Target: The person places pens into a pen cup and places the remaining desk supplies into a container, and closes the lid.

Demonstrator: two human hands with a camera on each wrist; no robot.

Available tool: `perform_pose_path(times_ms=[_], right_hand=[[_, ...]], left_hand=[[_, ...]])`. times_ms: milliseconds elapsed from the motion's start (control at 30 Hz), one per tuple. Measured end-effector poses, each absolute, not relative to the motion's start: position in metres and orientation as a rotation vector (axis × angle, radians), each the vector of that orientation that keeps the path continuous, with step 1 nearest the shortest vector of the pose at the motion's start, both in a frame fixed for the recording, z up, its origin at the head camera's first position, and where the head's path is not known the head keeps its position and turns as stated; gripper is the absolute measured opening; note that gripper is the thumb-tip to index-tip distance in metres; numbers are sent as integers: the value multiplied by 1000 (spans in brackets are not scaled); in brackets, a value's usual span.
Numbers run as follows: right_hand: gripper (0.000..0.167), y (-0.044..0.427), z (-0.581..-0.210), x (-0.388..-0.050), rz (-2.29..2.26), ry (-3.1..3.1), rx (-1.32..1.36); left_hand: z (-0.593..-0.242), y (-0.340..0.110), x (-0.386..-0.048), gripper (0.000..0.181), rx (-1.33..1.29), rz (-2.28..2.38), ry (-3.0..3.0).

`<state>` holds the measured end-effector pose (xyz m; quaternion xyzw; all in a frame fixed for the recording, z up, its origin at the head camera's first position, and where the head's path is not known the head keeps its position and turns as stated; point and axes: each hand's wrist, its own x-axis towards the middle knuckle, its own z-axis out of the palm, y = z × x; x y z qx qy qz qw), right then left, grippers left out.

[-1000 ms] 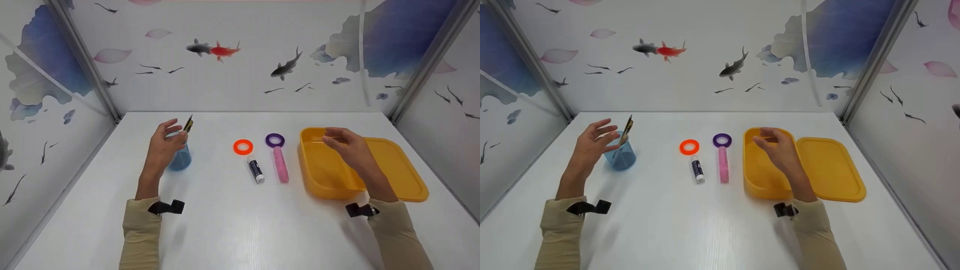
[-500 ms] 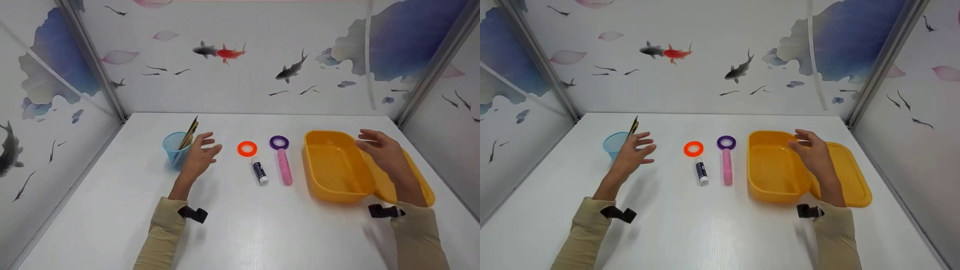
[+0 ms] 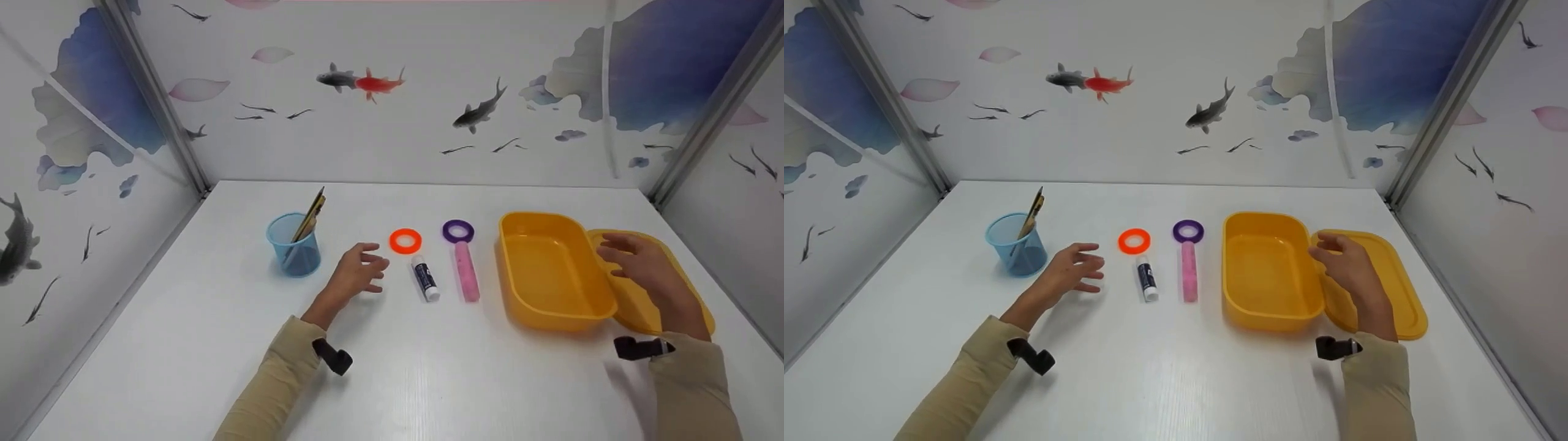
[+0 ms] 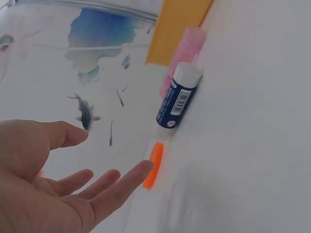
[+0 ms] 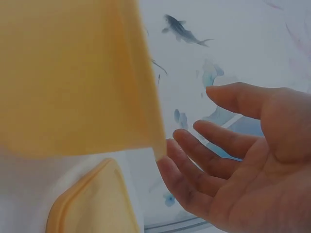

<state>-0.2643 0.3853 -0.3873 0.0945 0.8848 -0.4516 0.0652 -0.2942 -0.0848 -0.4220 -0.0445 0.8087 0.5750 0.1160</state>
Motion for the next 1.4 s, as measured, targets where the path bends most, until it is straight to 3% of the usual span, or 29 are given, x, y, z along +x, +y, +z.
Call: perform_pose_path(times_ms=[567,1033,1400], right_hand=[[83,402,-409,-273,-1365,2497,293],[90,409,-419,-274,-1396,2404,274],[88,412,-419,-273,-1423,2375,277]], left_hand=[[-436,-51,-307,62,-245,1712,2085],[-435,-30,-314,62,-379,1673,2201],[-439,-11,-314,81,-348,1612,2298]])
